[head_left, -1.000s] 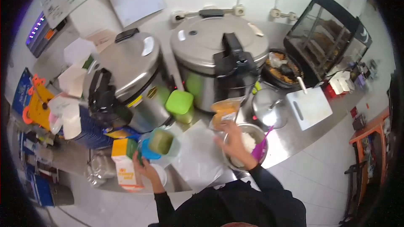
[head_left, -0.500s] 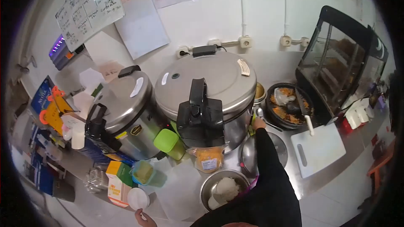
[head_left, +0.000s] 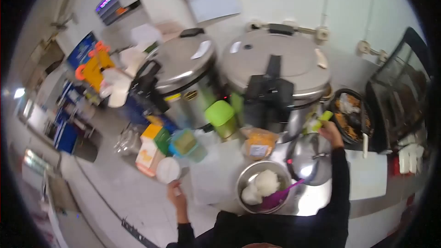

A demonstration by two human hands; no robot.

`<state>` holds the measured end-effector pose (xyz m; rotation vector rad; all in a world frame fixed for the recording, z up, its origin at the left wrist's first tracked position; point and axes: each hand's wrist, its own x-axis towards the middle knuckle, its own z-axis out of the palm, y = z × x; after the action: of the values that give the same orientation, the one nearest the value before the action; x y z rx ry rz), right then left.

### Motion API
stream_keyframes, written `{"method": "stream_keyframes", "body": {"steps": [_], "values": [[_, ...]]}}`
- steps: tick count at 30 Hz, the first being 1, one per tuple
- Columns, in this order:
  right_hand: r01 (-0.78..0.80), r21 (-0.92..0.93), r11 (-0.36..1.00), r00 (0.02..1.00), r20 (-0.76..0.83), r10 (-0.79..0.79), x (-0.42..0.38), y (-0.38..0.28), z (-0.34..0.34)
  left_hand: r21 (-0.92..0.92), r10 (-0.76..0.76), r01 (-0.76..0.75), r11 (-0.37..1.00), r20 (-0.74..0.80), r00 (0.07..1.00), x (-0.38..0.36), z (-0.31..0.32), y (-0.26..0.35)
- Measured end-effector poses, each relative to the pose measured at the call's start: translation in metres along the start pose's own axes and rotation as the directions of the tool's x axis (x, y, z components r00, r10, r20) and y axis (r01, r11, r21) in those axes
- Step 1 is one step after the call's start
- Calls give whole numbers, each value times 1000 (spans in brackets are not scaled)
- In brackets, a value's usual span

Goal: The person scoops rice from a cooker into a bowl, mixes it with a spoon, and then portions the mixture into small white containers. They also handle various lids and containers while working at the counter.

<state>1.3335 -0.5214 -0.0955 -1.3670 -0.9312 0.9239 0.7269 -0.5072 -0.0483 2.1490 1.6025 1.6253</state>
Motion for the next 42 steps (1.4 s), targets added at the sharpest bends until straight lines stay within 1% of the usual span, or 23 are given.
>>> {"method": "stream_keyframes", "body": {"steps": [1,2,3,4,5,7,8,9,10,11,13,15,16,18,22,24,28,30,34,36,39,40,42], "values": [[-254,555,792,902,-161,402,-25,-17,11,-17,-10,11,1000,50,999,-2,6,18],[30,189,982,994,-113,-8,-66,-35,26,-72,88,-81,994,100,991,-5,12,29],[-106,616,780,949,-172,265,-90,-62,52,-182,29,10,983,211,977,-12,20,43],[51,579,814,956,-264,129,-122,-86,86,-311,162,-69,948,284,945,-16,30,57],[91,551,830,946,-308,101,-149,-109,121,-442,98,144,885,482,871,-24,37,73],[105,517,849,923,-369,110,-190,-107,181,-589,282,113,800,535,797,-19,53,103],[30,223,974,924,-377,58,-209,-106,219,-638,317,131,759,538,781,-16,57,115],[7,390,921,953,-281,111,-220,-79,249,-638,316,134,759,539,780,-13,59,120],[34,267,963,974,-224,28,-224,-80,290,-686,271,200,699,514,814,-10,58,123],[-76,480,874,991,-61,120,-227,-95,324,-731,226,261,630,494,840,-5,55,120],[-132,647,751,990,50,131,-218,-107,383,-730,112,236,641,393,913,14,37,97],[-335,560,758,898,433,77,-193,-117,408,-690,60,219,690,356,933,54,15,55],[-322,566,759,906,416,74,-188,-109,417,-688,44,188,701,305,951,76,11,31],[-283,333,900,857,509,81,-171,-87,434,-531,-103,358,768,449,887,121,-8,-12],[-119,165,979,977,198,85,-147,-69,467,-447,-80,407,797,590,803,176,1,-25],[262,-303,916,959,-26,-283,-118,-51,483,-466,362,-28,884,646,673,181,26,-32],[319,-394,862,929,-51,-367,-87,-33,500,-454,371,-40,890,670,643,175,62,-45],[312,-416,854,928,-60,-369,-82,-30,503,-448,340,61,892,753,563,161,75,-46],[273,-369,888,951,-36,-307,-81,-36,500,-442,273,154,884,754,598,152,83,-53],[269,-369,890,950,-49,-308,-81,-33,500,-420,42,483,768,786,617,158,84,-68],[289,-372,882,942,-55,-332,-79,-33,500,-507,237,217,834,686,688,159,87,-72],[303,-373,877,937,-53,-346,-80,-32,500,-504,234,220,835,688,687,156,87,-69],[287,-368,885,945,-44,-325,-80,-33,500,-499,356,101,861,731,582,152,90,-60]]}}
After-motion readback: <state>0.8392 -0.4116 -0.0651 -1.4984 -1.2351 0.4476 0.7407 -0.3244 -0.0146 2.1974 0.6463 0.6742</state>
